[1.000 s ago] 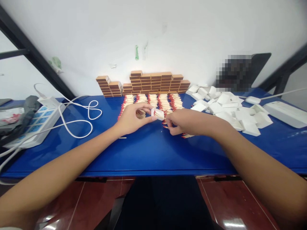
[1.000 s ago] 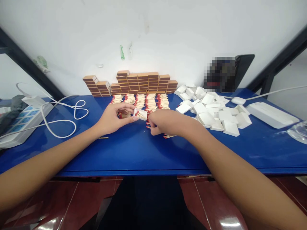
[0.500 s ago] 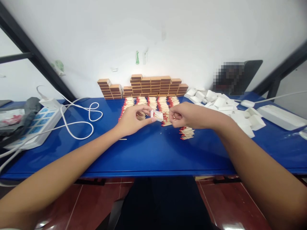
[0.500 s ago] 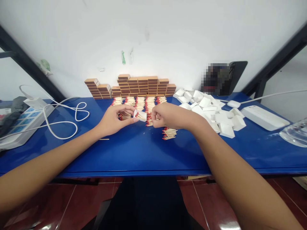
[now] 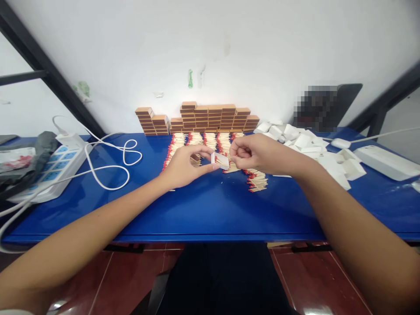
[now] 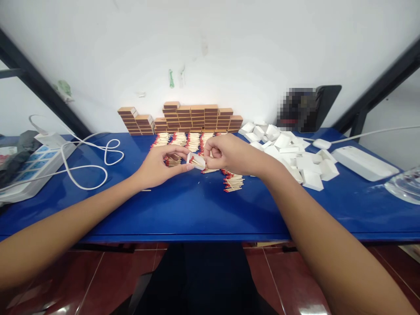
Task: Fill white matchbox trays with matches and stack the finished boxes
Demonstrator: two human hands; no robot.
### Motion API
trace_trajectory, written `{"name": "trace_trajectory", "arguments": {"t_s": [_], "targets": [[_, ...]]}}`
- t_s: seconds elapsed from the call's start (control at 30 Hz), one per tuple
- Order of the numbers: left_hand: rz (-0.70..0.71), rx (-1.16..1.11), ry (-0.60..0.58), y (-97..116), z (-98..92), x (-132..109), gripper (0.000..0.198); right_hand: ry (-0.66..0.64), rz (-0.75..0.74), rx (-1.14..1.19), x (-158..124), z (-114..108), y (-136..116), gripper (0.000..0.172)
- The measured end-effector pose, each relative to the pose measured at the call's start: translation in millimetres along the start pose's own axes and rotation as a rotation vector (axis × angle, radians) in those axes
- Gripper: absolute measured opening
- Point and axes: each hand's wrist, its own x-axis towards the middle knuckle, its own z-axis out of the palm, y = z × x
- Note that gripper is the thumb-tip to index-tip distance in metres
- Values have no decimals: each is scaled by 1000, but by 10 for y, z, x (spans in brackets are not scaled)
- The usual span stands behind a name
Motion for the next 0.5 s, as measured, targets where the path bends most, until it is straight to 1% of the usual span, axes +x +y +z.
{"name": "trace_trajectory", "arguments": {"t_s": [0.13,0.23,0.33,0.5], "targets": [[0,-27,-26,39,0,-5,41,1,-24,24,36,99,-10,10],[-2,-71,-50,45,-2,-3,39,17,-36,-6,54,146,-3,10],[-22,-121,-64,31,2,1,41,45,-55,-58,54,154,7,13],[-71,-140,-38,12,-8,15,44,91,-75,-111,24,102,-6,21]]}}
